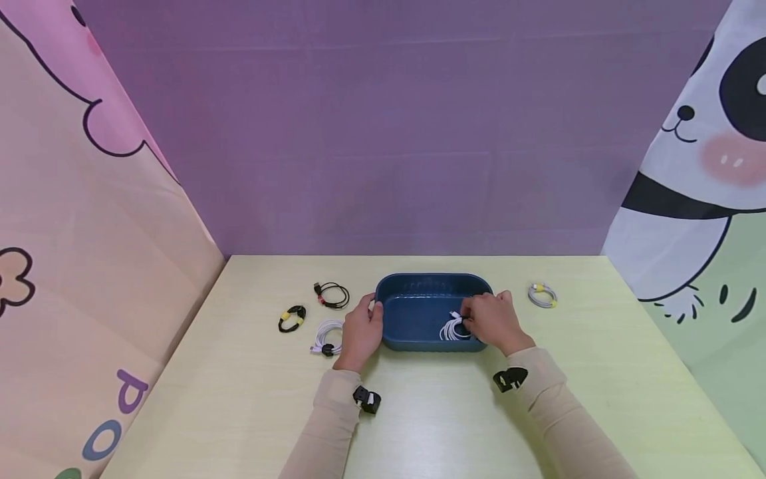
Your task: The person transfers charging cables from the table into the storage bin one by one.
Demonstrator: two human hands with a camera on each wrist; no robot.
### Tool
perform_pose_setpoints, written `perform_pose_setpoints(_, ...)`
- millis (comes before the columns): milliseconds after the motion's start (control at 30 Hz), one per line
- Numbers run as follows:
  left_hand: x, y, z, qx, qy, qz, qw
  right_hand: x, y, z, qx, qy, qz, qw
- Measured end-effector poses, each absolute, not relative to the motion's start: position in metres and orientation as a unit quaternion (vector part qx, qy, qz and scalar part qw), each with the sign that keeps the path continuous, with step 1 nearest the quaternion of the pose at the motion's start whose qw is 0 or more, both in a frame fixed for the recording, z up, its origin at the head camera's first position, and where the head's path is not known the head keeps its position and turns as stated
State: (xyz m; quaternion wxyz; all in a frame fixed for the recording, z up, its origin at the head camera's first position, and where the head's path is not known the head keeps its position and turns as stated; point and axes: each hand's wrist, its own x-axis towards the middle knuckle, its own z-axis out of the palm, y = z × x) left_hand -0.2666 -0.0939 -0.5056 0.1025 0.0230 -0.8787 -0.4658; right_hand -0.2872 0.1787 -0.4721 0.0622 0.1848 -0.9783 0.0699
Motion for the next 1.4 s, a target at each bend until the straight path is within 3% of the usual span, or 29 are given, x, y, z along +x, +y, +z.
perform_pose_setpoints(967,-0.2663,-0.0946,-0.5053,0.024,-0.878,-0.467,0.103,-0.2873,0.1784,-0.4722,0.178,-0.978,0.095,0.054)
perform_pose_setpoints(1400,-0.2652,-0.0932,-0.5032,0.025,-0.877,-0.468,0.106,-0.2825,0.1796,-0.474,0.159,-0.968,0.185,0.058)
